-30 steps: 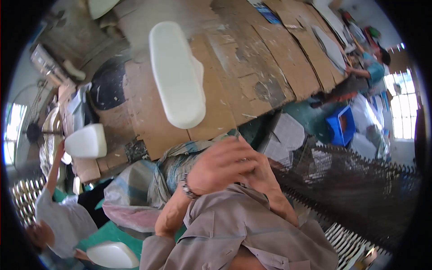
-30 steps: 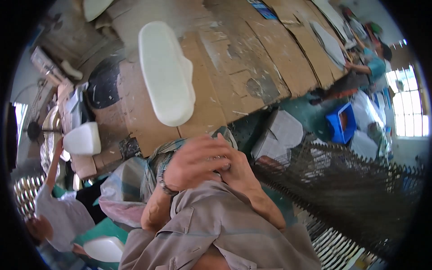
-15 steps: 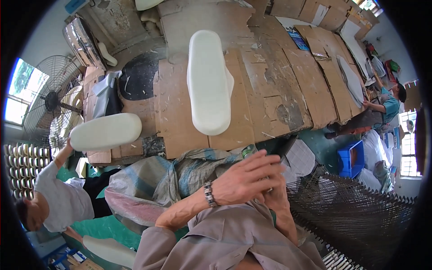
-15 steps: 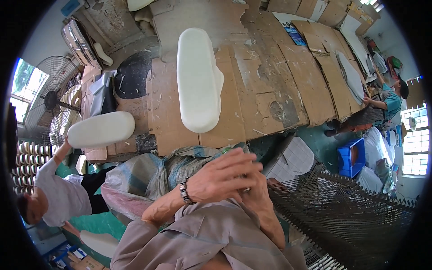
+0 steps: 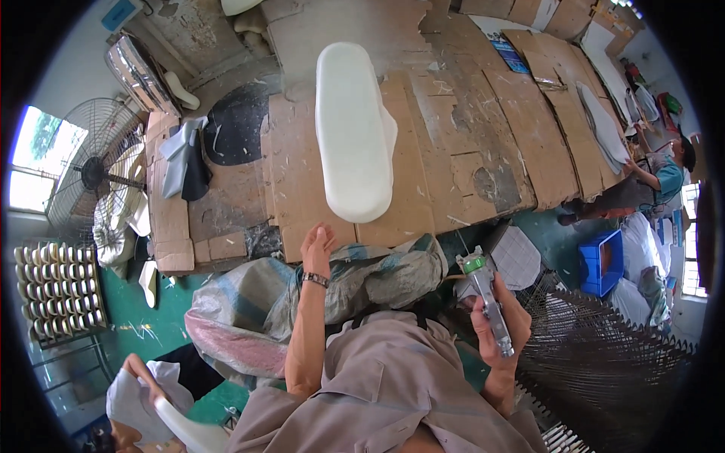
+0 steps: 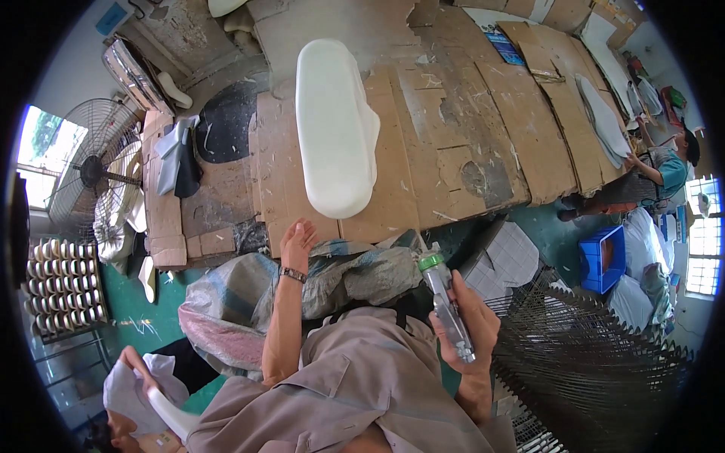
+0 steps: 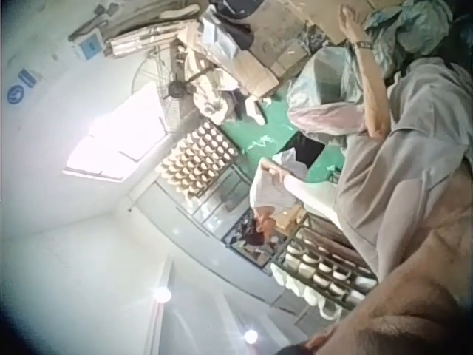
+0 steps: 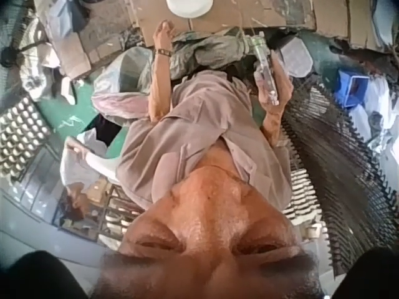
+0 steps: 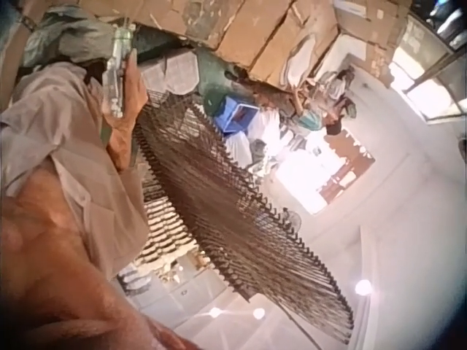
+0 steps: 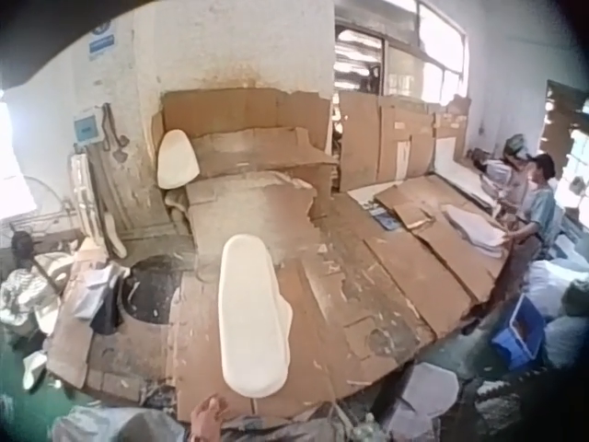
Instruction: Organizing and moving large white foam components between a workbench, storage bags, and drying racks in a factory setting.
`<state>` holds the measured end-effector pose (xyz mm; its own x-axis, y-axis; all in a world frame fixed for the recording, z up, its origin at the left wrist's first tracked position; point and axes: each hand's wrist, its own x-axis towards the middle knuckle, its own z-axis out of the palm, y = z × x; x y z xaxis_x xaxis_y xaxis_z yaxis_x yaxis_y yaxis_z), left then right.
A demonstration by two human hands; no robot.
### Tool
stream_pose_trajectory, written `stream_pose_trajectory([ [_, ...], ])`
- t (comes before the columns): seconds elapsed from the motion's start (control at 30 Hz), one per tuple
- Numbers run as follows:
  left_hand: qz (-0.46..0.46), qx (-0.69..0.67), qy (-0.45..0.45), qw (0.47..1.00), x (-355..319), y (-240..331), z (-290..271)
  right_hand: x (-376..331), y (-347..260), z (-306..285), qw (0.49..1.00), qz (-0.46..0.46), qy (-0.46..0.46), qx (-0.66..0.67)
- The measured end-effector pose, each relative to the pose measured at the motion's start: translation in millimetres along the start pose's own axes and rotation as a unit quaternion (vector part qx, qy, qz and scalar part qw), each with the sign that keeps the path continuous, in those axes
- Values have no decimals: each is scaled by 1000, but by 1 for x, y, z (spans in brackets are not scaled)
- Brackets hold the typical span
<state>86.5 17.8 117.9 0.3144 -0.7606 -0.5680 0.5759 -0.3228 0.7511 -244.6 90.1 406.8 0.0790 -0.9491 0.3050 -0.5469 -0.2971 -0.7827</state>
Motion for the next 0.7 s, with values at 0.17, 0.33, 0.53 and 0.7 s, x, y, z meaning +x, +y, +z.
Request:
stream_pose_trajectory([
  [0.17, -45, -51, -15, 998, 17, -25, 4, -15, 8, -9, 1000, 4, -11, -22],
  [0.33, -68, -166, -28, 983, 35, -39, 5, -25, 14, -24, 994, -12, -105, 12],
  [0.53, -49, -218, -63, 973, 44, -36, 15, -33, 15, -27, 989, -6, -143, 38],
  [0.7, -33, -220, -94, 970, 49, -34, 18, -39, 15, -32, 990, 22, -135, 23],
])
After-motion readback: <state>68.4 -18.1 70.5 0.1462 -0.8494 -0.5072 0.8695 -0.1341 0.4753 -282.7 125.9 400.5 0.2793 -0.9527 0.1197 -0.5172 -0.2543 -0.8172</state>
